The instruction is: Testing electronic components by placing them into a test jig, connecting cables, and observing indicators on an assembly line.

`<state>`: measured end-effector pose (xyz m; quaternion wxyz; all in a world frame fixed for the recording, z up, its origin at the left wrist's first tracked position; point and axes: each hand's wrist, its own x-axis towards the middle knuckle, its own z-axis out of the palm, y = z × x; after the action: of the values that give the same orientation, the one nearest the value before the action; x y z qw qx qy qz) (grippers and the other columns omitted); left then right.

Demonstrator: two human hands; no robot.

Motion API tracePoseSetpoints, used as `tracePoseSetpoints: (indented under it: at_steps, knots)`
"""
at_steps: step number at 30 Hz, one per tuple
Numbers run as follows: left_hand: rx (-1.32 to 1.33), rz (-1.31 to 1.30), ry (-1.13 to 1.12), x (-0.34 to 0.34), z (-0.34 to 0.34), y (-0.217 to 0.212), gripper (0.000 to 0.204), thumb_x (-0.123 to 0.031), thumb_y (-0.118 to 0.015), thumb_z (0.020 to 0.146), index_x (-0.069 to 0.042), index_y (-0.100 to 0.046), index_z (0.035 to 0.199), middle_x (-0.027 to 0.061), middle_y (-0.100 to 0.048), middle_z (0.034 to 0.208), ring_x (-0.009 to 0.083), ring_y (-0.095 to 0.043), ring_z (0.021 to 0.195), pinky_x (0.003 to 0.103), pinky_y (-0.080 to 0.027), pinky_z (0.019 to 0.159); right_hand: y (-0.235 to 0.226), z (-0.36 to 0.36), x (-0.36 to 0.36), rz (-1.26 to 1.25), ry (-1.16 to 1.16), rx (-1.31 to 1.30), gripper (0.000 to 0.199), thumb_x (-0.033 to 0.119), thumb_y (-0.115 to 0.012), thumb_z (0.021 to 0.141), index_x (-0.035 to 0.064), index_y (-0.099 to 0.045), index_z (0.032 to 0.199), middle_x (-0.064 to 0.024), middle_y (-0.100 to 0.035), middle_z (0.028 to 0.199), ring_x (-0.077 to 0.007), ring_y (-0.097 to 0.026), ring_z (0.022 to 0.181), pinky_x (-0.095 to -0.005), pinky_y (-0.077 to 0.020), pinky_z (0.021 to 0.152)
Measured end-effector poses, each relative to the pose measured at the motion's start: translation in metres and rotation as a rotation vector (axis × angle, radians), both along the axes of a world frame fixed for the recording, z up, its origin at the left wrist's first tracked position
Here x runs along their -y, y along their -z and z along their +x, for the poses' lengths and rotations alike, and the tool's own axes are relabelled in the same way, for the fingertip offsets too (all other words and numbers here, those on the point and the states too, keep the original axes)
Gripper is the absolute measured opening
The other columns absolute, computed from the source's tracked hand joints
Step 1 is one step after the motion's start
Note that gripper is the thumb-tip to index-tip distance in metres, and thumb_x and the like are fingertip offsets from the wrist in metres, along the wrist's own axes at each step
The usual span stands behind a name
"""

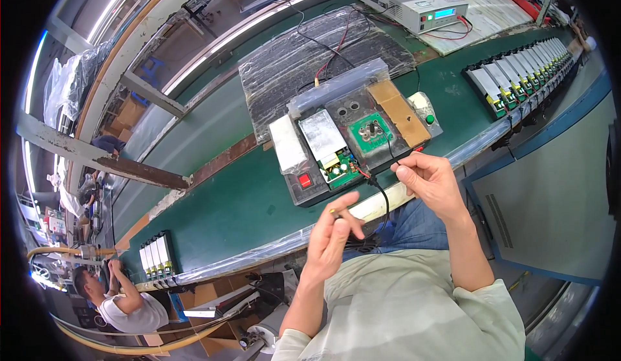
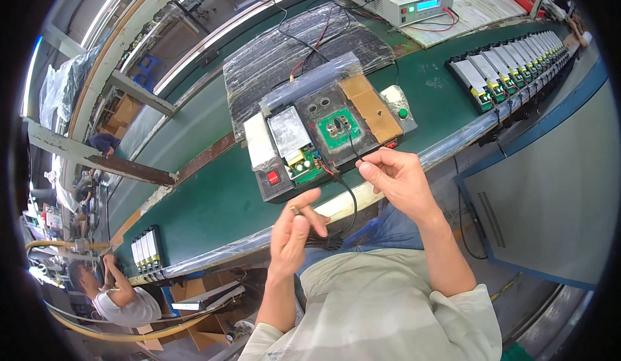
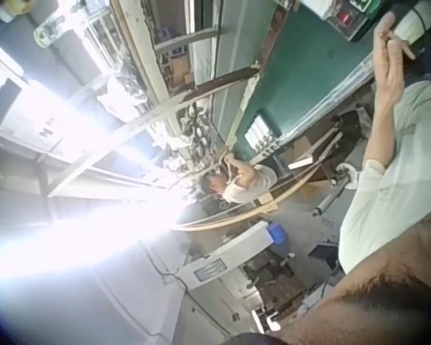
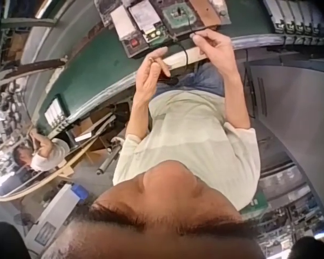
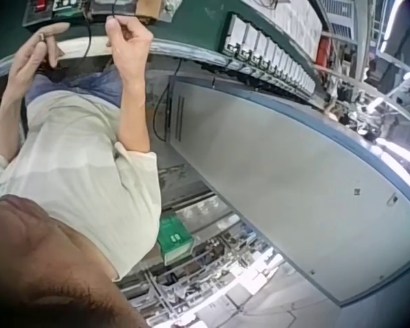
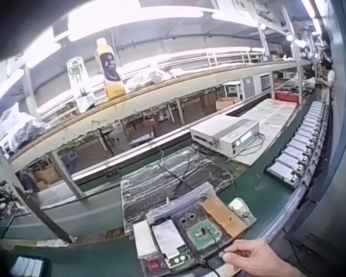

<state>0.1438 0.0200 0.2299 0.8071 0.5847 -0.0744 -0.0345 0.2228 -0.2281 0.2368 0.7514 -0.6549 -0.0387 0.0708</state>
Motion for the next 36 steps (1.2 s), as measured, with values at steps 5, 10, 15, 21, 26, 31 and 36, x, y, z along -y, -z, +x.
tracePoseSetpoints:
  at_steps: [5, 10, 15, 21, 26, 31, 36]
  knots:
    - [-0.119, -0.061, 0.029, 0.024, 0.009, 0.006, 0.030, -0.020, -0.069, 0.113, 0.005, -0.067, 0.129, 0.0101, -0.078, 0.101, 0.0151, -0.075, 0.094, 0.037, -0.059, 0.099, -0.001, 0.002, -0.001, 0.019, -0.033, -0.022, 0.020, 0.017, -0.078, 0.107, -0.0025, -0.081, 0.111, 0.0014, -0.072, 0.084, -0.0037, -0.061, 0.068, -0.0218, -0.0480, 0.059]
    - [-0.139, 0.199, -0.017, 0.040, 0.016, 0.007, 0.025, -0.018, -0.078, 0.107, 0.005, -0.076, 0.119, 0.0067, -0.078, 0.096, 0.0101, -0.069, 0.079, 0.028, -0.058, 0.080, -0.003, 0.002, -0.007, 0.071, -0.051, -0.023, 0.022, 0.020, -0.077, 0.108, -0.0019, -0.081, 0.111, 0.0015, -0.071, 0.081, -0.0038, -0.061, 0.065, -0.0204, -0.0439, 0.055]
    - [-0.058, 0.420, -0.056, 0.056, 0.024, -0.011, 0.023, -0.019, -0.083, 0.104, 0.003, -0.081, 0.099, 0.0015, -0.074, 0.085, 0.0045, -0.058, 0.071, 0.025, -0.048, 0.064, -0.003, 0.001, -0.008, 0.135, -0.063, -0.095, 0.023, 0.021, -0.078, 0.107, -0.0012, -0.081, 0.110, 0.0026, -0.069, 0.077, -0.0032, -0.060, 0.064, -0.0205, -0.0431, 0.054]
    - [-0.207, 0.495, 0.024, 0.061, 0.040, -0.017, 0.031, -0.026, -0.083, 0.104, 0.002, -0.082, 0.092, -0.0026, -0.067, 0.070, 0.0032, -0.050, 0.064, 0.025, -0.038, 0.056, 0.000, 0.002, -0.007, 0.125, -0.062, -0.082, 0.023, 0.022, -0.079, 0.107, -0.0008, -0.082, 0.109, 0.0029, -0.069, 0.076, -0.0028, -0.059, 0.064, -0.0206, -0.0424, 0.054]
    - [-0.184, 0.576, 0.035, 0.063, 0.051, -0.019, 0.038, -0.031, -0.082, 0.104, 0.002, -0.081, 0.085, -0.0013, -0.067, 0.064, 0.0036, -0.050, 0.060, 0.027, -0.039, 0.054, 0.006, 0.004, -0.006, 0.108, -0.040, -0.055, 0.023, 0.023, -0.080, 0.106, -0.0002, -0.082, 0.106, 0.0029, -0.069, 0.077, -0.0026, -0.058, 0.064, -0.0203, -0.0417, 0.054]
    - [-0.187, 0.611, 0.070, 0.066, 0.058, -0.023, 0.039, -0.032, -0.083, 0.102, 0.002, -0.081, 0.083, 0.0022, -0.072, 0.066, 0.0042, -0.054, 0.059, 0.028, -0.041, 0.054, 0.007, 0.006, 0.002, 0.129, -0.066, -0.114, 0.023, 0.024, -0.083, 0.104, 0.0015, -0.081, 0.100, 0.0039, -0.067, 0.076, -0.0021, -0.057, 0.063, -0.0199, -0.0405, 0.053]
    - [-0.192, 0.595, 0.098, 0.072, 0.062, -0.025, 0.038, -0.032, -0.084, 0.101, 0.002, -0.081, 0.083, 0.0032, -0.073, 0.067, 0.0050, -0.057, 0.060, 0.029, -0.044, 0.055, 0.008, 0.014, 0.019, 0.070, -0.153, -0.123, 0.022, 0.024, -0.083, 0.103, 0.0029, -0.080, 0.097, 0.0047, -0.067, 0.075, -0.0015, -0.057, 0.063, -0.0198, -0.0398, 0.052]
